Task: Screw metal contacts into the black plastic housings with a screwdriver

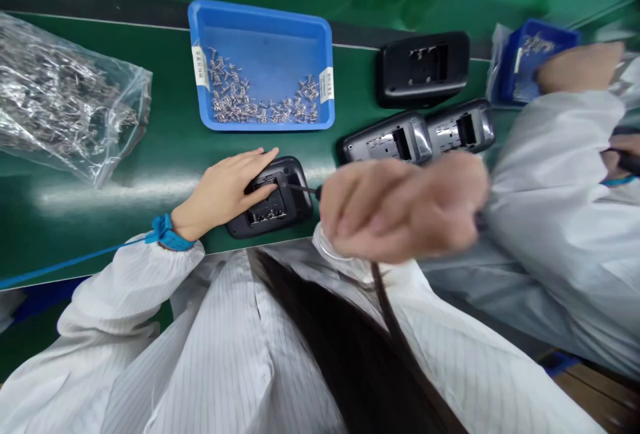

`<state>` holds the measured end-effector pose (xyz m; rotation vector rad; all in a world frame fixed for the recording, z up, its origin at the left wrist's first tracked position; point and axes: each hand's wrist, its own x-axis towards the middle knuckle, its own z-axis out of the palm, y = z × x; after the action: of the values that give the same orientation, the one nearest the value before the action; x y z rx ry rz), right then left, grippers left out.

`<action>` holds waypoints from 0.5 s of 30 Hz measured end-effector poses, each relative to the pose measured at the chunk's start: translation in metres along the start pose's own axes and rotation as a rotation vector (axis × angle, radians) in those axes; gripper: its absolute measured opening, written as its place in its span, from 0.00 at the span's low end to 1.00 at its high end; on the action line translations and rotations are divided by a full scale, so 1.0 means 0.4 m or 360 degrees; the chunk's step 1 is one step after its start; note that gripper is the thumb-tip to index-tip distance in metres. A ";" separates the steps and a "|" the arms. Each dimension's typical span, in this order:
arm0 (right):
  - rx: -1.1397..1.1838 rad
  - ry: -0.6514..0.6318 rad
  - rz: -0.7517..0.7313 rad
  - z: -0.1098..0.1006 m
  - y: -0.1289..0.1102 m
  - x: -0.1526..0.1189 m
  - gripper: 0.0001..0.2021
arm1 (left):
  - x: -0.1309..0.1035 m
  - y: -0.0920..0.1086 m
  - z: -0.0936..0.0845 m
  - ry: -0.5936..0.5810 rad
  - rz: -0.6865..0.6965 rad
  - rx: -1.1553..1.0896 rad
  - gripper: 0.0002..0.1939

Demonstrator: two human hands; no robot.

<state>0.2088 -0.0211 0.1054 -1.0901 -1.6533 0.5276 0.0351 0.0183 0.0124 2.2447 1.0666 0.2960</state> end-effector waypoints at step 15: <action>-0.0135 0.0466 0.0526 0.149 0.049 0.078 0.26 | -0.003 -0.016 0.010 0.0075 0.0179 -0.0088 0.30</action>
<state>0.1605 0.0252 0.0846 -1.4430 -1.2573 0.4841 0.0322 0.0188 0.0052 2.2618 0.9465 0.4227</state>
